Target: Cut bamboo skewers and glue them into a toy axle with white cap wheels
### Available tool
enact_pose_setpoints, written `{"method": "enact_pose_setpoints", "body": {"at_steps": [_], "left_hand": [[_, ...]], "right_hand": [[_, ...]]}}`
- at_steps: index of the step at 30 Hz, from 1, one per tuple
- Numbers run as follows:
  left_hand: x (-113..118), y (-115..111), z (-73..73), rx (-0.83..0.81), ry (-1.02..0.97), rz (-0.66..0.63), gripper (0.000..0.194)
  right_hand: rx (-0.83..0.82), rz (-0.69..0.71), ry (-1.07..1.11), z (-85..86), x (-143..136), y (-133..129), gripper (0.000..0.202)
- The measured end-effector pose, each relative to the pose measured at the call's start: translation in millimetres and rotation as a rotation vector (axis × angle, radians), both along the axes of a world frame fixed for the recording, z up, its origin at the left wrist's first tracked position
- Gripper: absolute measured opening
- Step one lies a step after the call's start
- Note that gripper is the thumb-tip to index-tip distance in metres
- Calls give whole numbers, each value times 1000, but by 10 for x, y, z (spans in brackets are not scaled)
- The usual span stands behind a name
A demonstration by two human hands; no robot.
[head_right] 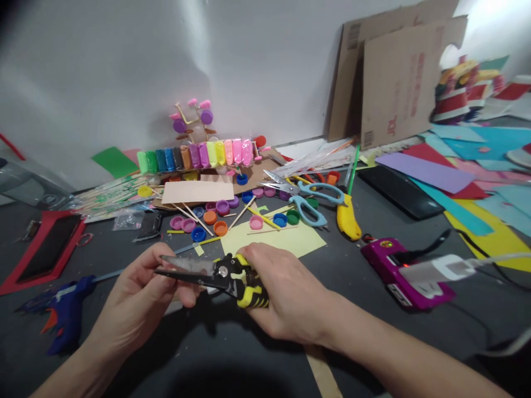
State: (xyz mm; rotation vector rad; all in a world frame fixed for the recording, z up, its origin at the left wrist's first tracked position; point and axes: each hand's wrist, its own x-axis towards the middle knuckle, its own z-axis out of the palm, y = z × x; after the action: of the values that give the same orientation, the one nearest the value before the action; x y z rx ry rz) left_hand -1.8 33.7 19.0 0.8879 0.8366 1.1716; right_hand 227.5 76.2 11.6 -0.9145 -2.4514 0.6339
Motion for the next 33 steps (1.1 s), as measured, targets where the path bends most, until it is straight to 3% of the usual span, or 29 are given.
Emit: {"method": "enact_pose_setpoints", "body": {"at_steps": [18, 25, 33], "left_hand": [[8, -13, 0, 15, -16, -17, 13], [2, -18, -26, -22, 26, 72, 18], [-19, -8, -70, -52, 76, 58, 24]], "right_hand": [[17, -21, -23, 3, 15, 0, 25], [46, -5, -28, 29, 5, 17, 36], [44, 6, -73, 32, 19, 13, 31]]}}
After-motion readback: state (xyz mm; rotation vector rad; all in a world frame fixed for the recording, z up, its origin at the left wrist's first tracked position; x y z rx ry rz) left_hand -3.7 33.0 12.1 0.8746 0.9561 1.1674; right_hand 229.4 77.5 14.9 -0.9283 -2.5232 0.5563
